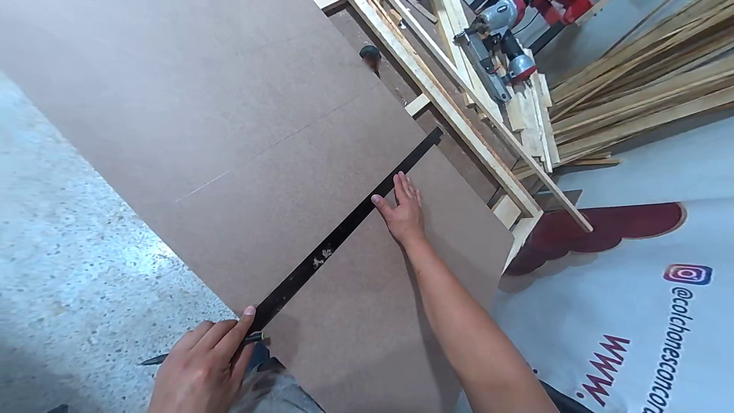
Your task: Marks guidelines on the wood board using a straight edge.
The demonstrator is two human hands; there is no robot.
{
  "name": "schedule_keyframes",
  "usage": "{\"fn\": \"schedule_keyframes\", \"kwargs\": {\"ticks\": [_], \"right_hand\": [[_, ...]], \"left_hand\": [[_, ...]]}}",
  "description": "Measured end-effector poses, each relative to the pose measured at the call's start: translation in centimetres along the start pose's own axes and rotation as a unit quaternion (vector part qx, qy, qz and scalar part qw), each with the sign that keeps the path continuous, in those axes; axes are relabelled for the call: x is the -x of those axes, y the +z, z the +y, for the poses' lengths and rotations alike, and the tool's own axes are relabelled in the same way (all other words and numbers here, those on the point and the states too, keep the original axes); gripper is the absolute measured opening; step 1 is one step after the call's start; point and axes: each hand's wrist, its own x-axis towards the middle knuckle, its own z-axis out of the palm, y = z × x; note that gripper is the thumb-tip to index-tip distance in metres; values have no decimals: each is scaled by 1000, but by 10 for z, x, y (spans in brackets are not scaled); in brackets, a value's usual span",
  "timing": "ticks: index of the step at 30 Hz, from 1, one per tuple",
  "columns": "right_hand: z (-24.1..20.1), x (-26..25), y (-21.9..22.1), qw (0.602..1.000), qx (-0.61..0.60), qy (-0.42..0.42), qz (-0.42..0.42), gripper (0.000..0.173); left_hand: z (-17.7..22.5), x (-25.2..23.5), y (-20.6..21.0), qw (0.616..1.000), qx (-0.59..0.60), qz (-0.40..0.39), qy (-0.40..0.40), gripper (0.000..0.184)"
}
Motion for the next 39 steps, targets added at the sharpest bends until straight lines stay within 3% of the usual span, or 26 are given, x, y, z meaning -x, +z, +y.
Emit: {"fn": "schedule_keyframes", "kwargs": {"ticks": [3,5,8,10,21,23,27,30,34,39], "right_hand": [[2,-2,-6,1000,1,-14,-3,100],[-7,-6,-20,998,27,-18,-51,101],[-23,-11,-35,981,88,-7,-171,128],[-28,-18,-39,974,102,7,-203,142],[-37,-23,-45,966,126,40,-221,147],[-41,-17,-44,971,98,38,-214,146],[-42,-11,-47,980,63,50,-183,145],[-42,-12,-44,980,60,62,-180,147],[-41,-13,-44,978,57,77,-185,150],[-48,-17,-50,966,86,94,-227,152]], "left_hand": [[6,-8,1,1000,7,23,5,37],[8,-12,-2,1000,7,23,1,36],[8,-3,-8,1000,15,-6,-9,34],[8,-6,-7,1000,20,-14,-8,34],[8,-4,-21,998,37,-47,-21,37],[9,-13,-44,997,68,-2,-20,34],[11,-102,-94,986,76,137,59,31],[35,-211,-85,973,118,165,105,31],[99,-358,9,940,326,66,76,17],[175,-469,139,953,288,-91,27,30]]}}
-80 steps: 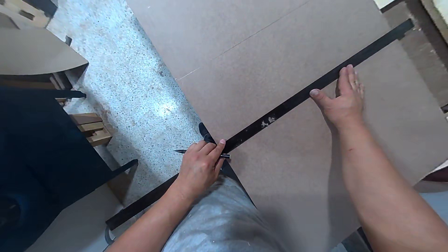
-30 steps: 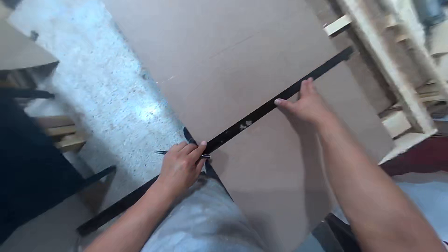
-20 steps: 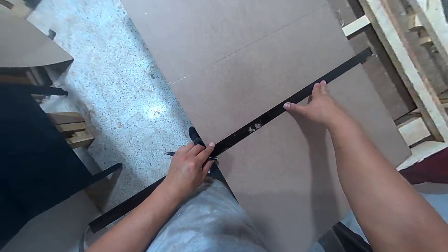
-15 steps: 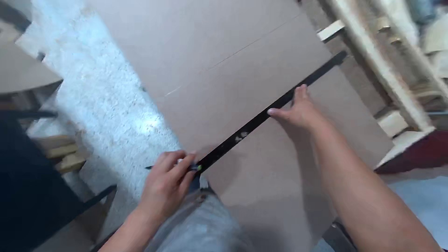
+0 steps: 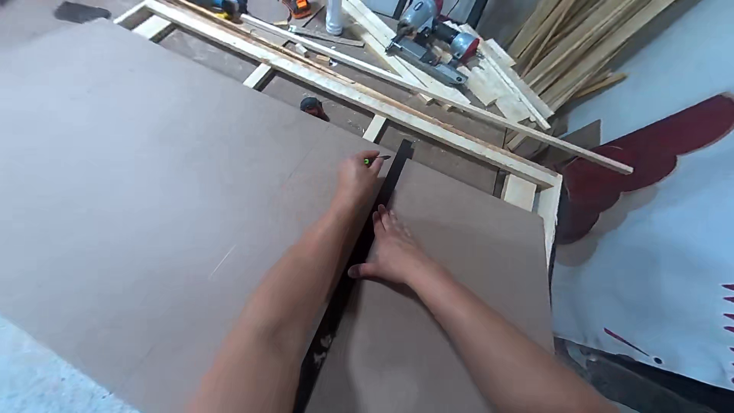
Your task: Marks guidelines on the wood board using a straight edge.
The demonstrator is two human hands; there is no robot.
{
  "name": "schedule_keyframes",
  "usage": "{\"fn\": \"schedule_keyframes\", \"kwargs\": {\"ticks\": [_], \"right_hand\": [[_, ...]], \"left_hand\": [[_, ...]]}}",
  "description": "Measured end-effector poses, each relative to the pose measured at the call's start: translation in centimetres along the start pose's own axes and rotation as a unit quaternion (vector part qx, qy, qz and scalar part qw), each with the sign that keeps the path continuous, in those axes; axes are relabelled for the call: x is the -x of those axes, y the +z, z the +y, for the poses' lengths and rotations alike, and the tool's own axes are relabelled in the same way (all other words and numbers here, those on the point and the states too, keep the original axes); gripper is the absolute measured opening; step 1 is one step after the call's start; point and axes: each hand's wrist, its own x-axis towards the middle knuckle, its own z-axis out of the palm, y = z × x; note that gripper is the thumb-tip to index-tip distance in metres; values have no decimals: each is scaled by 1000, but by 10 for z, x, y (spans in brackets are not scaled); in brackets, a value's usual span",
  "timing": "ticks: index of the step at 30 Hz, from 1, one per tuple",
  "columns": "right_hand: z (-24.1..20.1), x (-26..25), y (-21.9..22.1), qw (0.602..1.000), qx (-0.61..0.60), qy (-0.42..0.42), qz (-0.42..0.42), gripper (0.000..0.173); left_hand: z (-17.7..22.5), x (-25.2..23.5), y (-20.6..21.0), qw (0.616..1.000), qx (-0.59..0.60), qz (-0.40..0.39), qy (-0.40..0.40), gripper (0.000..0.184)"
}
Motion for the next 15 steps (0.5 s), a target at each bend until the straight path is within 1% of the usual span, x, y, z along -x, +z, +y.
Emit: {"fn": "schedule_keyframes", "kwargs": {"ticks": [2,4,7,9,11,12,13,15], "right_hand": [[-2,1,-1,1000,-5,8,-12,152],[-4,2,-4,1000,-4,9,-20,152],[-4,2,-5,1000,8,10,-27,152],[-4,0,-4,999,6,12,-34,153],[-3,-1,-1,1000,3,10,-22,153],[-3,0,-1,1000,2,6,-17,152],[-3,1,0,1000,2,3,-16,152],[-1,3,-1,1000,-11,-6,-19,150]], "left_hand": [[-4,-23,28,999,-27,-21,-19,31],[-2,-35,40,998,-59,-33,-19,31],[6,-44,45,991,-123,-46,10,30],[12,-43,40,984,-167,-62,29,29],[18,-30,25,975,-204,-83,38,30],[20,-16,13,970,-218,-95,40,30],[21,4,-1,967,-229,-105,44,30],[20,59,-36,962,-240,-118,56,26]]}}
